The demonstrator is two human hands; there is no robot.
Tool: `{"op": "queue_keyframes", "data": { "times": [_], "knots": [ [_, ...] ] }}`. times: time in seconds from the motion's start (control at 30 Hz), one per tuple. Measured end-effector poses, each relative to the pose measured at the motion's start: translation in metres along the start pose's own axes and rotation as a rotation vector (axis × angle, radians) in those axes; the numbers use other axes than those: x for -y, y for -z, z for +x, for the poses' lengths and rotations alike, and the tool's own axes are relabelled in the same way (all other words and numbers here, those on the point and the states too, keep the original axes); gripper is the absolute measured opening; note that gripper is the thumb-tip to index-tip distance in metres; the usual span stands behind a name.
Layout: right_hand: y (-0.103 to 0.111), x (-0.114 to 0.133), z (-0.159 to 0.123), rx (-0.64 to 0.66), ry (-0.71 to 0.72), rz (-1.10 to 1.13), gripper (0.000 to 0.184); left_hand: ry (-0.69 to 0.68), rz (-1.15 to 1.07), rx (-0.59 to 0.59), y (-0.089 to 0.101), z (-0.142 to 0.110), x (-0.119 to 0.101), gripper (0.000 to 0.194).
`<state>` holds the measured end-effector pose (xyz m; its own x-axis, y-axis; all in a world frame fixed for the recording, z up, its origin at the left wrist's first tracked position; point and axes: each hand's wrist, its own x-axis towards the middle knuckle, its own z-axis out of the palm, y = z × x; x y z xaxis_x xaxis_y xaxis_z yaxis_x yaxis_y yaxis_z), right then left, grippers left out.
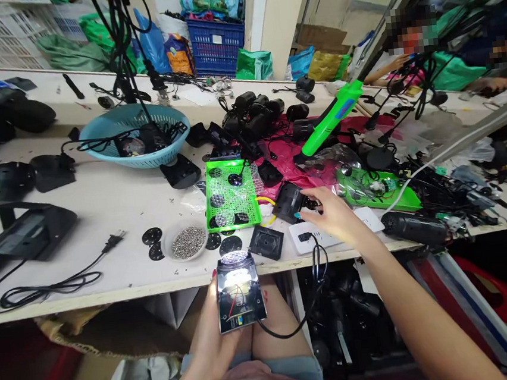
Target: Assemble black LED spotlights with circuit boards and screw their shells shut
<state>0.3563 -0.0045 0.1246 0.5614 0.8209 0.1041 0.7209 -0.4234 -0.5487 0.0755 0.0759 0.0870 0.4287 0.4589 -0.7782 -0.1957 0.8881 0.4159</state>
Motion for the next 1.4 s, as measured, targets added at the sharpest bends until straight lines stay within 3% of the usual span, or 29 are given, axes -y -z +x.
{"op": "queue_keyframes", "data": {
  "times": [0.17,0.27,0.43,0.7,0.9,1.27,1.4],
  "knots": [
    [-0.02,-0.025,0.046,0.144,0.049,-0.048,0.078,-0.002,0.023,0.065,0.005,0.001,0.002,0.04],
    [-0.029,-0.029,0.051,0.211,0.067,-0.052,0.084,-0.007,0.015,0.084,0.003,-0.001,-0.001,0.041],
    [-0.036,-0.036,0.045,0.17,0.033,-0.108,0.099,0.039,0.02,0.075,-0.003,-0.003,-0.005,0.043],
    [-0.032,-0.035,0.045,0.197,0.032,-0.137,0.094,0.059,-0.005,0.209,0.004,0.002,0.002,0.048],
    [-0.032,-0.036,0.044,0.188,0.02,-0.166,0.094,0.047,0.04,0.233,0.005,-0.002,0.004,0.053],
    [-0.033,-0.039,0.044,0.172,0.008,-0.156,0.097,0.044,0.004,0.15,0.01,-0.001,0.009,0.044],
    [-0.031,-0.028,0.038,0.176,0.002,-0.13,0.095,0.046,0.003,0.137,0.006,-0.001,0.007,0.042]
  ]
}}
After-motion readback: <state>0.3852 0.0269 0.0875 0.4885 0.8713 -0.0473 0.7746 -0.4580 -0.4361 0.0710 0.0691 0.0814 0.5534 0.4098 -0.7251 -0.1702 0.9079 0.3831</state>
